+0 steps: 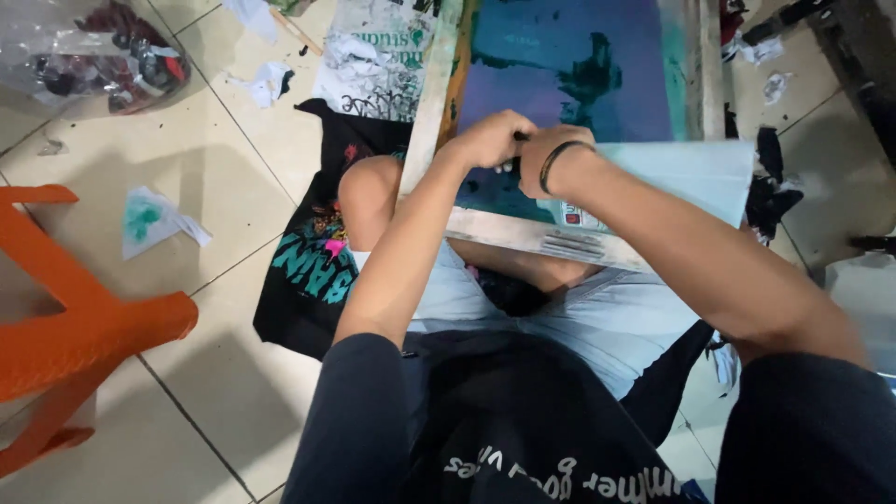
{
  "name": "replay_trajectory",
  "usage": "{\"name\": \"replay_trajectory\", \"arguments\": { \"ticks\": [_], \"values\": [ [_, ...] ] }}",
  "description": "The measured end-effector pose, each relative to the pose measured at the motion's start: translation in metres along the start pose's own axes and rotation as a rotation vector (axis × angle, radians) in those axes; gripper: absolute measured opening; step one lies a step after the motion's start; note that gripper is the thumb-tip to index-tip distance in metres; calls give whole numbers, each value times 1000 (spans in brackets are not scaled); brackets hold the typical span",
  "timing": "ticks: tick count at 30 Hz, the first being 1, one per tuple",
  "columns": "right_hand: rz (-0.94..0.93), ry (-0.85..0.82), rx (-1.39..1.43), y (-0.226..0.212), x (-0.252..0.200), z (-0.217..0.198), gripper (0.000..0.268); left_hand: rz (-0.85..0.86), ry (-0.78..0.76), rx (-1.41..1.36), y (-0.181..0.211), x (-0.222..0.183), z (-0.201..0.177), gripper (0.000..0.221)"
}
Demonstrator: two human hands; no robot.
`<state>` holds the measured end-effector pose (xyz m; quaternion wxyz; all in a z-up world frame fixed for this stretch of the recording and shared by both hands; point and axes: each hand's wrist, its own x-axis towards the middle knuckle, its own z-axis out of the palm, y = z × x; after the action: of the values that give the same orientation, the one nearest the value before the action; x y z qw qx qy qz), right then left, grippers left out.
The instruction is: Cleaning ink residue from a screen printing mesh using a cloth and solvent
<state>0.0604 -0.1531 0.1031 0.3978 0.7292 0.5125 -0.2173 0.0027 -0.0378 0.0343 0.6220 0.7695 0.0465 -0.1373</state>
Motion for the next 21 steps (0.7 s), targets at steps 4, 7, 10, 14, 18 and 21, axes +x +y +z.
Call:
{"name": "replay_trajectory", "arguments": {
  "ticks": [4, 7, 10, 14, 18, 21],
  "values": [
    [-35, -15, 33, 33, 12, 15, 50, 85, 15, 134, -4, 23, 6, 27],
    [-55, -11, 67, 33, 8, 17, 52, 81, -6, 197, -15, 28, 14, 27],
    [-66, -18, 116, 28, 10, 12, 54, -23, -47, 142, -13, 21, 8, 38],
    [-98, -31, 154, 24, 17, 10, 57, -74, -49, 191, -27, 23, 8, 40],
    [-143, -53, 189, 25, 23, 11, 63, -98, -35, 156, -48, 32, 9, 44],
    [-168, -78, 209, 27, 28, 17, 68, -125, -42, 106, -19, 14, 8, 49]
  ]
}}
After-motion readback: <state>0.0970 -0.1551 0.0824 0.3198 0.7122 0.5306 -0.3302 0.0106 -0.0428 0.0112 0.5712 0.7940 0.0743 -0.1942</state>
